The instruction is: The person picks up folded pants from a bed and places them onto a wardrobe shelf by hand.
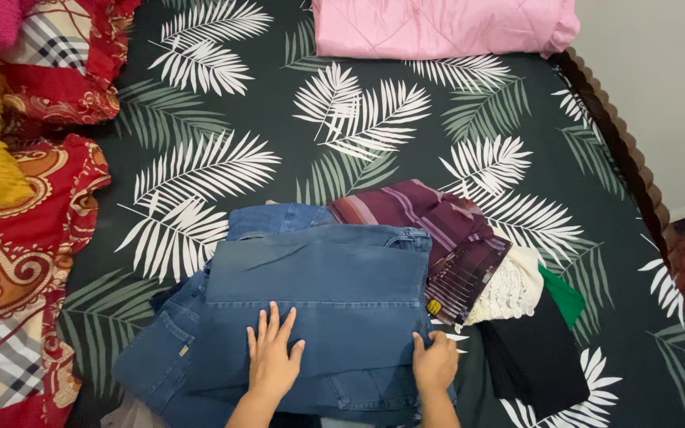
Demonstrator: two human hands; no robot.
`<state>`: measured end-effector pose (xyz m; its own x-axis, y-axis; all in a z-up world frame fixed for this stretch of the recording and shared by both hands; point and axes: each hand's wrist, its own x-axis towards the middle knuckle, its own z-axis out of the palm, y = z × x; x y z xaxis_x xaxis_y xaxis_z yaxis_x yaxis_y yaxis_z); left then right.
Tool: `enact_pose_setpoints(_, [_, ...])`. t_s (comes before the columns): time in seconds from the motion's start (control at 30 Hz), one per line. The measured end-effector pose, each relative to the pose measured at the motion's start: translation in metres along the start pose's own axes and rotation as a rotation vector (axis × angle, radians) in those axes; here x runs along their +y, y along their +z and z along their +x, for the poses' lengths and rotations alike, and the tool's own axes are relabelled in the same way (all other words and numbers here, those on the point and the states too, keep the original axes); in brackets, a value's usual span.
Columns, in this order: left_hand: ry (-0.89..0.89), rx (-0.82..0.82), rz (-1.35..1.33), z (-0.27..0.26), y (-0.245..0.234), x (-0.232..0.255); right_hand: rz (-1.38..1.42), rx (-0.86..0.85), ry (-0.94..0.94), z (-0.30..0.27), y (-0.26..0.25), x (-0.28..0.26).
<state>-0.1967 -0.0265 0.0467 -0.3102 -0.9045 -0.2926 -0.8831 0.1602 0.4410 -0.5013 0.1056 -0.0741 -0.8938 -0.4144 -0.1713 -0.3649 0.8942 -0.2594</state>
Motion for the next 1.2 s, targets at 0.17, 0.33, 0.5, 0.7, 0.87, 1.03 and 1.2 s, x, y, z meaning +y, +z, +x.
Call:
enact_pose_setpoints(0.17, [0.083,0.045,-0.001,0.007,0.006,0.008,0.374,0.094,0.05,0.002,0.019,0.022])
enact_pose_setpoints(0.33, [0.083,0.003,0.039,0.009,-0.002,0.012,0.415,0.144,0.111,0.018,0.02,0.036])
enact_pose_setpoints(0.5, [0.067,-0.077,0.119,0.01,-0.009,0.003,0.2,0.171,0.159,0.006,-0.014,-0.002])
enact_pose_setpoints(0.7, [-0.203,0.609,0.085,0.028,0.017,-0.068,0.34,0.327,-0.572,-0.055,-0.02,-0.099])
enact_pose_setpoints(0.87, [-0.605,0.476,-0.241,0.042,-0.002,-0.135,0.304,0.118,-0.651,-0.097,-0.005,-0.137])
enact_pose_setpoints(1.03, [-0.619,0.165,-0.853,0.046,-0.01,-0.149,0.256,0.051,-0.655,-0.106,0.006,-0.146])
enact_pose_setpoints(1.2, [-0.35,0.278,-0.705,0.022,-0.025,-0.146,0.249,0.073,-0.776,-0.126,-0.001,-0.174])
